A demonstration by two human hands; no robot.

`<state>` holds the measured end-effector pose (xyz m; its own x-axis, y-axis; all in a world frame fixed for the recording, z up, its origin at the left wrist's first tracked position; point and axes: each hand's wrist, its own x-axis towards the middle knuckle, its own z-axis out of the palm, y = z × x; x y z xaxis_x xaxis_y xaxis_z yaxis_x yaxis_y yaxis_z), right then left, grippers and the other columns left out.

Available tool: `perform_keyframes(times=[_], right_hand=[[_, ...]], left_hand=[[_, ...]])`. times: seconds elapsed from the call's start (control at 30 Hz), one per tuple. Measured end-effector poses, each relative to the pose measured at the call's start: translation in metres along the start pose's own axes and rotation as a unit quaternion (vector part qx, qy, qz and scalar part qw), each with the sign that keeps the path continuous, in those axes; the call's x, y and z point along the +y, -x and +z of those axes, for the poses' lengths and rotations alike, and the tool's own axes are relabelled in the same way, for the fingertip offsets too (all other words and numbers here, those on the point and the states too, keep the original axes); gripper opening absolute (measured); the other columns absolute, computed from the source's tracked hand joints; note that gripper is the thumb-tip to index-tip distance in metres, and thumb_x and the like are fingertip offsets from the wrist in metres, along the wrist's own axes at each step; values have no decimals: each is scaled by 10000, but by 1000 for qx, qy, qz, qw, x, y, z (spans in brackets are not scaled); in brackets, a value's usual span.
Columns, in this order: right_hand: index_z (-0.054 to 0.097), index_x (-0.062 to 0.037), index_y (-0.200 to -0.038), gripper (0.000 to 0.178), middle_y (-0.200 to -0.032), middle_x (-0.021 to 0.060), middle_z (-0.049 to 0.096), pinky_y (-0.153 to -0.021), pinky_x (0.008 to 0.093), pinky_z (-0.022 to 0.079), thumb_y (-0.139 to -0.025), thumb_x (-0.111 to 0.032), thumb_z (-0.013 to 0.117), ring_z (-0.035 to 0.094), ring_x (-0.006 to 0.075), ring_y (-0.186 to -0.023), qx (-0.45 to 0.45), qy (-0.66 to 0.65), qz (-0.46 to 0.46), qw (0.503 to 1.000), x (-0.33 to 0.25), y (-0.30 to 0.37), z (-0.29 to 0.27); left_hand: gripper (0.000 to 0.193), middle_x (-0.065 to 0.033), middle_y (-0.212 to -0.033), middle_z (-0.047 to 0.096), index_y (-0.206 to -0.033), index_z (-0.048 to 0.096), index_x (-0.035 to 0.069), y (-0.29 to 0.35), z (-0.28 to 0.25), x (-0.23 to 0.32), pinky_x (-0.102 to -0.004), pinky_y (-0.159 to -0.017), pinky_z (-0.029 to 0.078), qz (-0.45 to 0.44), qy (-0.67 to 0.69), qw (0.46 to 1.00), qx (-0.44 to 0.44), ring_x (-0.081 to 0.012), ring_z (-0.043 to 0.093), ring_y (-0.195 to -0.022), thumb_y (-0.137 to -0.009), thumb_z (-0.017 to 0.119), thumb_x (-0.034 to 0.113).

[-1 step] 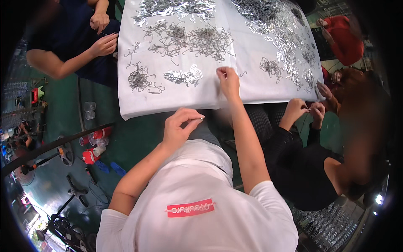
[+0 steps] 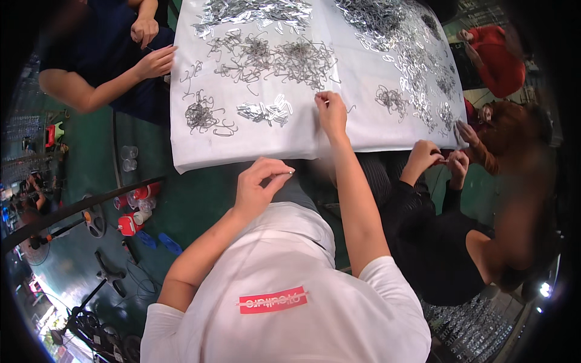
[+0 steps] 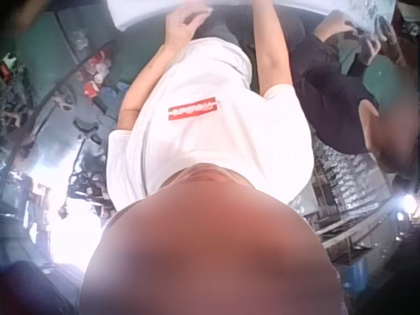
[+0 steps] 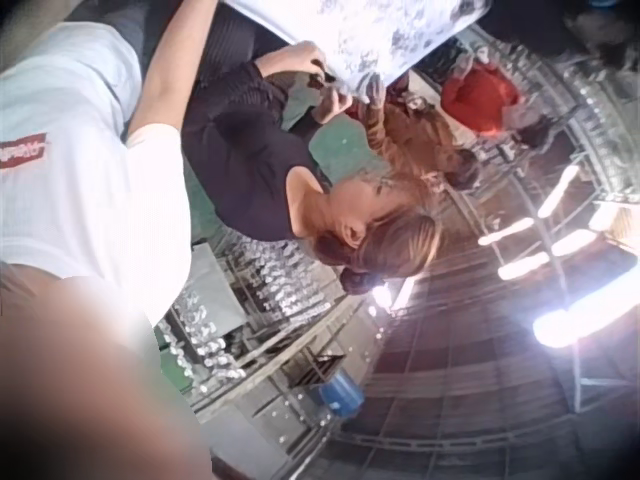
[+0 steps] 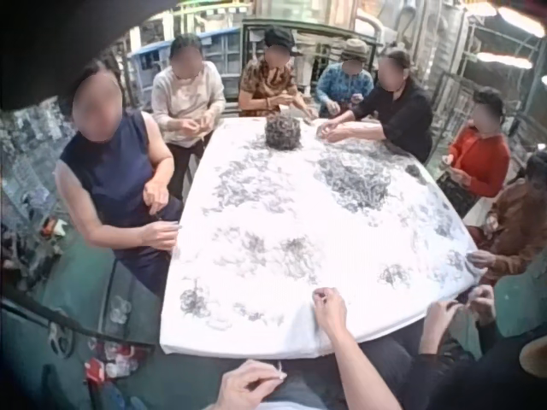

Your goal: The person repeatedly picks up small metal hooks and flat metal pieces from a white-covered table, joins them by hand, and places the assembled units onto a nearby wooden rack. The process continues with multiple units being assembled and hung.

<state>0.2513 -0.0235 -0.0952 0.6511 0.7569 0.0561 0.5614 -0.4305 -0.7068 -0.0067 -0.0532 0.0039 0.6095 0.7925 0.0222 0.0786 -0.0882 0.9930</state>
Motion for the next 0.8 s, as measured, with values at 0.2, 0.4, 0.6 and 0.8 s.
perform_keyframes(times=[0.2,0.4,0.6,0.8], right_hand=[[690,-87,-878,182,-959,88,643,-762,438,491,-848,-265,665,618,302,-880,-44,160,35,985,9,-49,15],[693,-47,-903,174,-879,110,671,-701,361,485,-822,-197,658,634,237,-784,-148,-41,46,987,35,-37,1],[695,-5,-896,197,-749,56,659,-650,298,467,-810,-181,675,572,136,-684,-226,-110,127,960,43,-27,-25],[706,-5,-895,214,-798,115,693,-691,322,495,-793,-191,682,640,192,-736,-376,-45,-37,925,-36,-23,25]], left_hand=[[176,-55,-910,650,-955,714,37,-3,4,1,-219,-618,468,13,-5,999,42,-90,584,-716,-814,673,-61],[158,-55,-895,681,-948,723,64,-9,2,-7,-250,-672,501,-16,3,999,42,-145,620,-783,-806,706,-3],[164,-49,-905,676,-959,720,63,-8,2,-10,-236,-666,503,-21,16,999,29,-122,615,-790,-816,694,-15],[192,-69,-896,661,-958,705,45,0,1,-15,-233,-666,500,28,38,998,44,-126,611,-765,-797,690,-60]])
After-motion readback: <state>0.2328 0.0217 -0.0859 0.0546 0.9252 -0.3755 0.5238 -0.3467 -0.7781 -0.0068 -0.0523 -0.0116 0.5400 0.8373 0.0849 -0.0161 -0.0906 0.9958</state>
